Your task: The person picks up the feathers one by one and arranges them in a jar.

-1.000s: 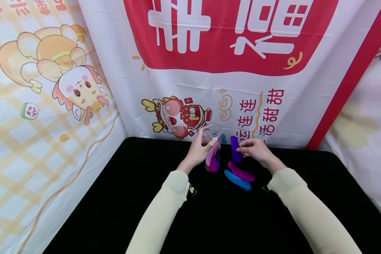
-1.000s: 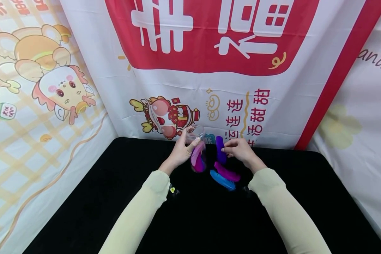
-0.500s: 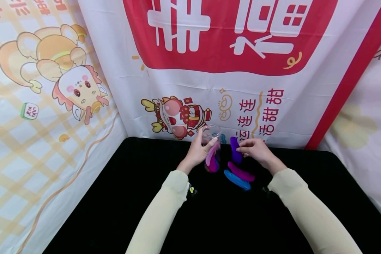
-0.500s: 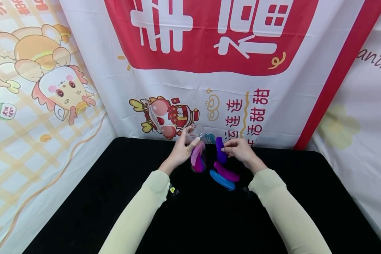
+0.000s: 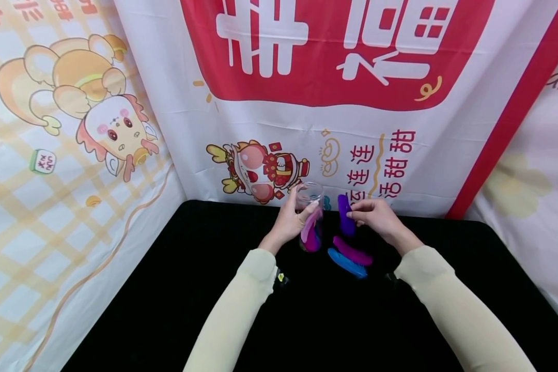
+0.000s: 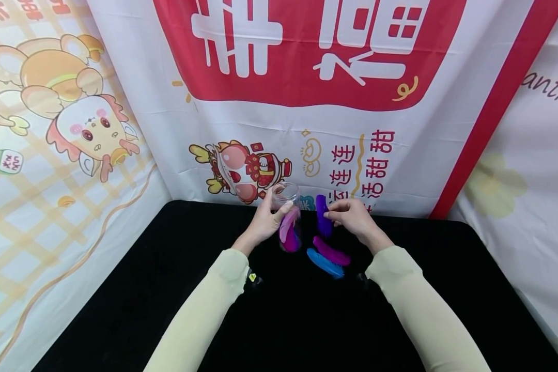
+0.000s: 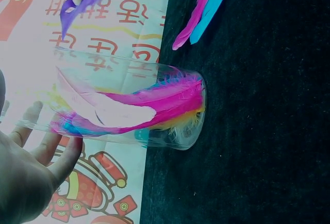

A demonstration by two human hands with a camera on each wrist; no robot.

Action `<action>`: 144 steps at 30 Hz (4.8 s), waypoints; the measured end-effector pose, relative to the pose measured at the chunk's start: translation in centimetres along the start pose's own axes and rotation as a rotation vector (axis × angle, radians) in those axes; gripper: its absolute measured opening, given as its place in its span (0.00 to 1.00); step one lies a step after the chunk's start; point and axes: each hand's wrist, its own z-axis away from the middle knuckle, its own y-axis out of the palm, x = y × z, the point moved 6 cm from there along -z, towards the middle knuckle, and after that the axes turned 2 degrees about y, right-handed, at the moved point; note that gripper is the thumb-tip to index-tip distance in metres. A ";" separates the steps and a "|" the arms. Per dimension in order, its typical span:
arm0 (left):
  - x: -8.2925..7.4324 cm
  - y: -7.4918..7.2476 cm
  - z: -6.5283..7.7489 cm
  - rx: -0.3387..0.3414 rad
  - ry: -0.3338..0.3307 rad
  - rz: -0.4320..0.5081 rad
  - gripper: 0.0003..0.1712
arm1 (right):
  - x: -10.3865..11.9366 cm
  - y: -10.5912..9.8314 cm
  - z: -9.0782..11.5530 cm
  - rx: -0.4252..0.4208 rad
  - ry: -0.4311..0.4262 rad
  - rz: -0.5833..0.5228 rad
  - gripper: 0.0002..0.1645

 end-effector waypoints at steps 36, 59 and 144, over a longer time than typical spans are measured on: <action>0.2 0.1 -0.3 0.006 -0.006 0.000 0.37 | 4.8 -0.8 0.7 -0.052 -0.046 -0.059 0.16; 0.2 0.2 -0.1 0.008 -0.014 -0.003 0.37 | 8.4 -0.8 0.8 -0.161 -0.157 -0.041 0.15; 0.3 0.1 -0.1 0.023 -0.042 0.001 0.42 | 12.1 4.2 -0.7 -0.133 -0.298 0.235 0.08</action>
